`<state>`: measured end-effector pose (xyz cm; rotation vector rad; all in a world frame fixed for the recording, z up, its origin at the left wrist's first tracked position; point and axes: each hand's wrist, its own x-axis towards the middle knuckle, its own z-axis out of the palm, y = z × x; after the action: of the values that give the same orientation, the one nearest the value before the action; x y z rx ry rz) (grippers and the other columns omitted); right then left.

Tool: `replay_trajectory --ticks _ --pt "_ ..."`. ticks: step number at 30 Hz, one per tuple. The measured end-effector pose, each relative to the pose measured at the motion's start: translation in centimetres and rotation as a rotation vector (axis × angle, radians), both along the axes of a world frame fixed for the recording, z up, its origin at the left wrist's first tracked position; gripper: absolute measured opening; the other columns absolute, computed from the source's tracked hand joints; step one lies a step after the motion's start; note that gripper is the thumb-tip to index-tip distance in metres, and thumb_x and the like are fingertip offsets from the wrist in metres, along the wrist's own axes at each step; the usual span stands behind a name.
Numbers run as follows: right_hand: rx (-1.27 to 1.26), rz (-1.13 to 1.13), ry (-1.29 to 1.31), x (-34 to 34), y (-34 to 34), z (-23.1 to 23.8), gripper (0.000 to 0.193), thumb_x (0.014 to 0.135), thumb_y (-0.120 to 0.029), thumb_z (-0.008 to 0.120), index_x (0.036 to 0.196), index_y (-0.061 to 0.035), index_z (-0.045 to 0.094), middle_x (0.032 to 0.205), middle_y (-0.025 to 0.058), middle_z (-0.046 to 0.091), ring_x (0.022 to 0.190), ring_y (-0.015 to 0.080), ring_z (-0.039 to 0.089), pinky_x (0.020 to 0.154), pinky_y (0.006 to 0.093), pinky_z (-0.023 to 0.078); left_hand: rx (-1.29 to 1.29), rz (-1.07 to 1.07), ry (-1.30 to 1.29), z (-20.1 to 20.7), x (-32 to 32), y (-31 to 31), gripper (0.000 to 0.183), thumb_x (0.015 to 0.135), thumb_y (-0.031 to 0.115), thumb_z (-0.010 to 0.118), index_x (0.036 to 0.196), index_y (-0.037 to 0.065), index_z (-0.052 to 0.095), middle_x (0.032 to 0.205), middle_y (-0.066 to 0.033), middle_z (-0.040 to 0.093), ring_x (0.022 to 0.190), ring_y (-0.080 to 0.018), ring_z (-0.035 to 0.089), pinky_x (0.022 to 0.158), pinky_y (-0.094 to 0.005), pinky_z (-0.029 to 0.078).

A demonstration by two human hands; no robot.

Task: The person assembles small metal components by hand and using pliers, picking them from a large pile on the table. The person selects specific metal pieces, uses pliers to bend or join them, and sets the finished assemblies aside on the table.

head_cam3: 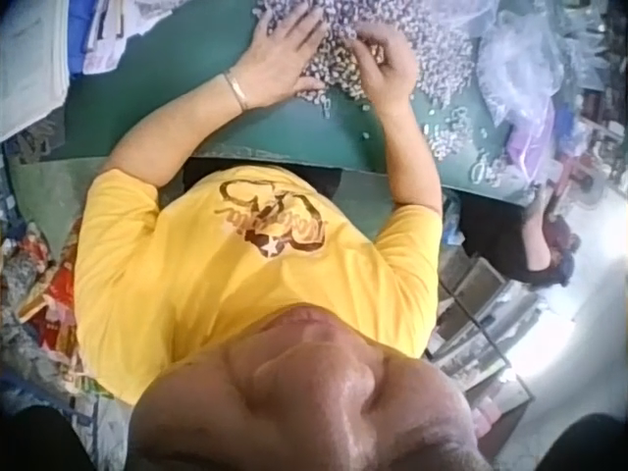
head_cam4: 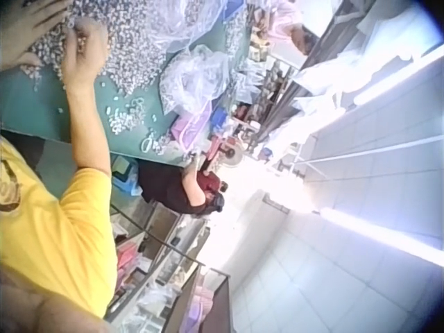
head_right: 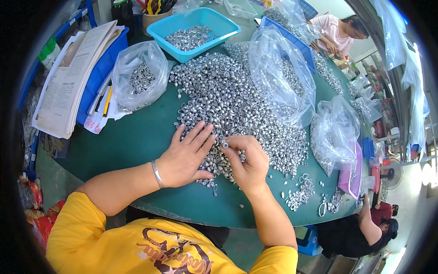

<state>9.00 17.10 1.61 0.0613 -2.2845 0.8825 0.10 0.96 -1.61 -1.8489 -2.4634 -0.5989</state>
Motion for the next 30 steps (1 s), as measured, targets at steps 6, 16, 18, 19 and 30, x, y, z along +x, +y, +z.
replay_trajectory --ticks 6,16,18,19,30 --pt "0.195 -0.012 0.105 1.1 -1.4 1.2 0.021 0.063 0.007 0.067 0.081 -0.0007 0.058 0.081 0.0109 0.061 0.071 0.0243 0.06 0.06 0.0294 0.048 0.375 0.065 -0.35 1.0 -0.3 -0.1 0.062 0.076 0.044 0.06 0.119 0.003 0.045 0.121 -0.0149 0.043 0.114 -0.029 0.039 0.097 -0.0467 0.025" --pt "-0.434 -0.004 0.183 4.0 -5.6 0.5 0.025 0.072 0.013 0.057 0.093 0.0016 0.049 0.092 0.0143 0.058 0.083 0.0194 0.06 0.07 0.0264 0.05 0.664 -0.091 -0.878 3.8 2.3 -0.8 0.016 0.074 -0.002 0.065 0.09 -0.001 0.06 0.088 -0.0085 0.058 0.074 -0.0126 0.059 0.063 -0.0229 0.049" --pt "-0.56 0.064 0.166 4.2 -6.1 0.7 0.026 0.074 0.013 0.056 0.096 0.0022 0.047 0.094 0.0148 0.058 0.085 0.0181 0.059 0.072 0.026 0.05 0.661 -0.084 -0.848 4.1 2.8 -1.9 0.016 0.074 -0.003 0.064 0.089 -0.001 0.059 0.089 -0.0087 0.058 0.075 -0.0127 0.059 0.064 -0.0236 0.049" --pt "-0.624 0.064 0.118 4.2 -6.5 0.9 0.022 0.073 0.011 0.057 0.092 0.0014 0.051 0.091 0.014 0.059 0.083 0.0195 0.06 0.069 0.0263 0.049 0.693 -0.05 -0.813 4.2 3.1 -2.7 0.016 0.072 -0.005 0.063 0.086 0.0 0.058 0.088 -0.0093 0.059 0.075 -0.015 0.059 0.064 -0.0247 0.049" --pt "0.345 0.498 -0.245 0.6 -5.5 1.3 0.014 0.069 -0.006 0.064 0.082 -0.0046 0.058 0.092 0.0102 0.057 0.085 0.0289 0.054 0.075 0.0368 0.042 0.541 0.557 -0.004 0.3 3.4 -14.8 0.01 0.071 0.002 0.063 0.08 0.001 0.059 0.08 -0.0115 0.054 0.07 -0.026 0.056 0.062 -0.0319 0.047"
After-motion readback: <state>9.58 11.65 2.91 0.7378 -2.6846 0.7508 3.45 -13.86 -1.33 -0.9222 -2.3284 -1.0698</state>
